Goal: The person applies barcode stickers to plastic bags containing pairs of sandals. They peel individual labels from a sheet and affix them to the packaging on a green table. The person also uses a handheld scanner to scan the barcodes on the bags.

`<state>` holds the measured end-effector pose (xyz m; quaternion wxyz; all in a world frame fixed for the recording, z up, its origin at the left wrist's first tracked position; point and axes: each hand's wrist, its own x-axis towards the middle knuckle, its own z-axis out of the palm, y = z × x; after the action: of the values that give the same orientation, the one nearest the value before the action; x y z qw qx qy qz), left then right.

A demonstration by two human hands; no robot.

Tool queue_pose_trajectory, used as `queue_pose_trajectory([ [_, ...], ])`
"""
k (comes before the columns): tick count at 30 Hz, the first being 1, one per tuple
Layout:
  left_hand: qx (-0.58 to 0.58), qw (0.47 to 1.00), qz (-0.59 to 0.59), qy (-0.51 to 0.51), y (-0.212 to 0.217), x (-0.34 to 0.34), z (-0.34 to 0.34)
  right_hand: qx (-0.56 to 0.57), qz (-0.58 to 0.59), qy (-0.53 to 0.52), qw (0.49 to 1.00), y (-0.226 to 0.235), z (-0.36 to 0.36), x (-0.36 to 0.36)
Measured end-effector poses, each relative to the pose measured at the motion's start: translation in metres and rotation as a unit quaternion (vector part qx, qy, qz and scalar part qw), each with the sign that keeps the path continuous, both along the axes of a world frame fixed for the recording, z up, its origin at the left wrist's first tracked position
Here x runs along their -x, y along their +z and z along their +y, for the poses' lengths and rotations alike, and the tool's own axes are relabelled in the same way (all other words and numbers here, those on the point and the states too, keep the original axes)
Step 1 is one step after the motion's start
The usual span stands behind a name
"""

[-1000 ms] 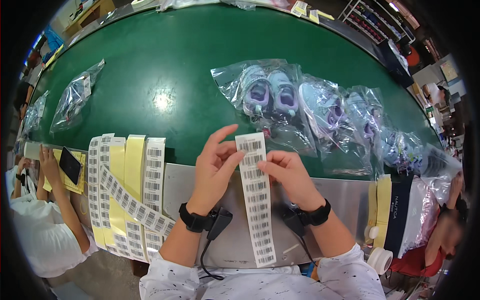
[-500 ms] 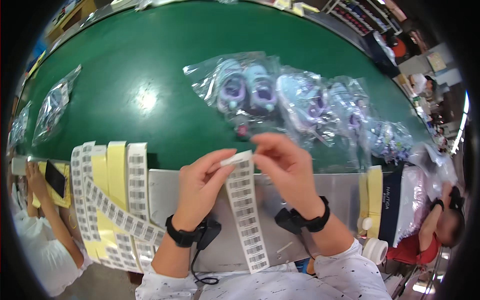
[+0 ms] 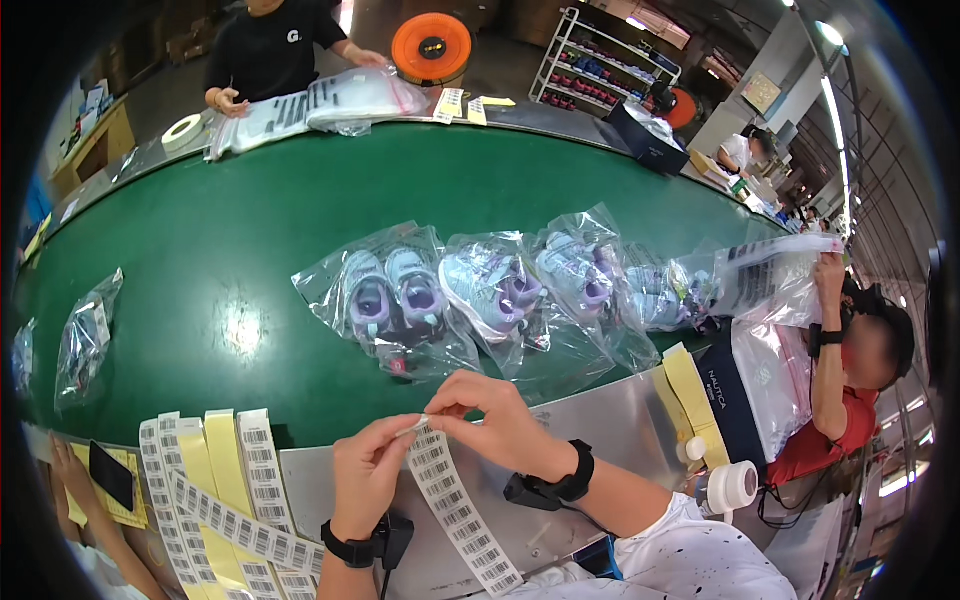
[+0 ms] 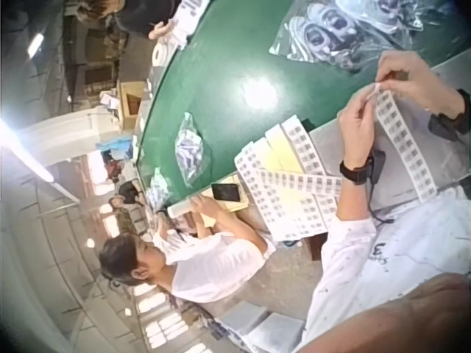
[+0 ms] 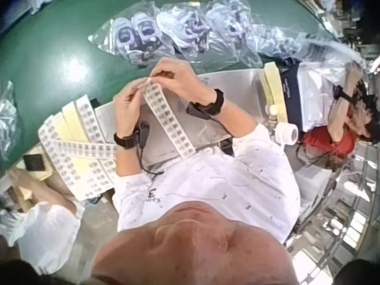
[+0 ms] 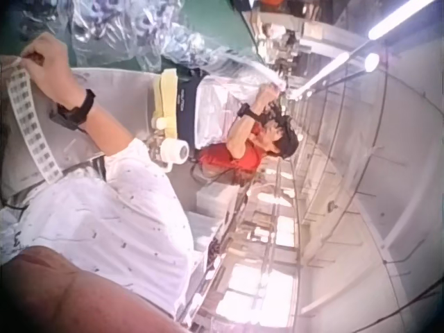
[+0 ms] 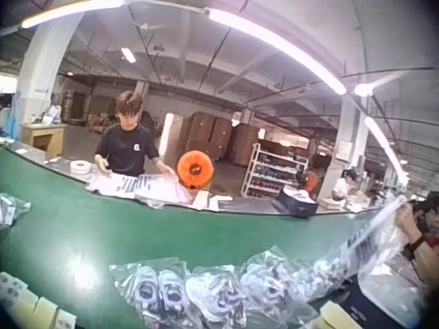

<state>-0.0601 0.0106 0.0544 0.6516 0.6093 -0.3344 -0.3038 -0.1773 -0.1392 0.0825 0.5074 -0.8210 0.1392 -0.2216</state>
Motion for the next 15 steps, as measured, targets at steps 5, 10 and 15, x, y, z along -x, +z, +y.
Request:
queue_pose_trajectory([
  [5,-0.009,0.999,0.048,-0.003,-0.0029,-0.0018,0.0029,0.040,-0.005,0.000,0.999,0.0066,0.0044,0.0001],
  [10,-0.010,0.995,0.098,0.011,-0.0038,-0.0006,-0.0001,0.180,-0.050,-0.017,0.982,0.0024,0.0056,-0.0029],
  [15,-0.039,0.991,0.127,0.003,-0.0098,-0.0024,-0.0039,0.270,-0.057,0.002,0.961,-0.0014,0.0003,-0.0091],
])
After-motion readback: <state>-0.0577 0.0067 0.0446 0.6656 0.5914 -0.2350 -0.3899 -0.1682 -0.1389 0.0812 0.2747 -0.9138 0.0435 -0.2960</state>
